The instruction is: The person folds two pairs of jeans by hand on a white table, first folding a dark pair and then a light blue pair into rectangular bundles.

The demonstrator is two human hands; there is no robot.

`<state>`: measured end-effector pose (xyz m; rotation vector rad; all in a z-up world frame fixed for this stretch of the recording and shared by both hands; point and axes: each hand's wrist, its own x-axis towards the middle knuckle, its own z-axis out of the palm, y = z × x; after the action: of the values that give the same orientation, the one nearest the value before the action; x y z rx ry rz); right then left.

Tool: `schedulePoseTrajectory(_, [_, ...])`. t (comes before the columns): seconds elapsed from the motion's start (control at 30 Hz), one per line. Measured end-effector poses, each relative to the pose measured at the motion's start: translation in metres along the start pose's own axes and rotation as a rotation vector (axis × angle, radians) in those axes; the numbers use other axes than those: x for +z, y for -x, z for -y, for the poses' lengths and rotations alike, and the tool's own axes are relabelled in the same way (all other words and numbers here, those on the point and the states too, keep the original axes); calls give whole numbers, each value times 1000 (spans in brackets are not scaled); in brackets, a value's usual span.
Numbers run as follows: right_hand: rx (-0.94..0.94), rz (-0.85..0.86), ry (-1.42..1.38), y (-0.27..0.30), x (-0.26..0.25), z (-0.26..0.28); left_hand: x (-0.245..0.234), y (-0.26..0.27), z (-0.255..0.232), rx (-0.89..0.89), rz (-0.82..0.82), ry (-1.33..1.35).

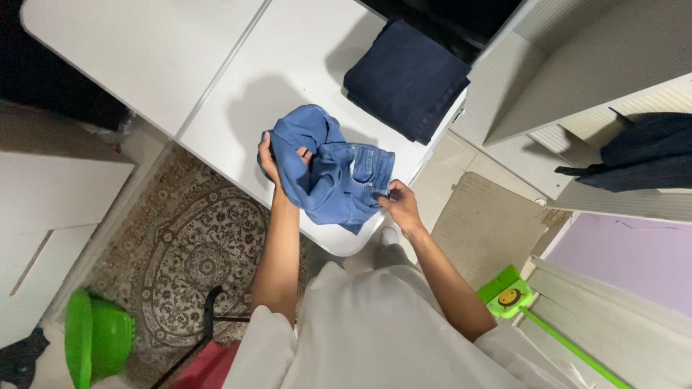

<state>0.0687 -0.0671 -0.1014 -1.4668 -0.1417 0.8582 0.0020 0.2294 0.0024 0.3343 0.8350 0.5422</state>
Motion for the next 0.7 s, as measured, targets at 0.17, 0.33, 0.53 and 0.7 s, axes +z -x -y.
schedulePoseTrajectory(0.17, [-34,-110,-200,-7,38,44,-19,-50,-38,-53,262,61])
schedulePoseTrajectory(0.33, [-14,-229,-127,-12,94,98,-39,-107,-79,-220,202,-15])
schedulePoseTrajectory(0.53, [-301,-355,-192,-12,132,56,-21,-121,-117,-291,558,-97])
schedulePoseTrajectory(0.7, [-387,-405,-308,2,142,29,-16,-123,-142,-288,619,-269])
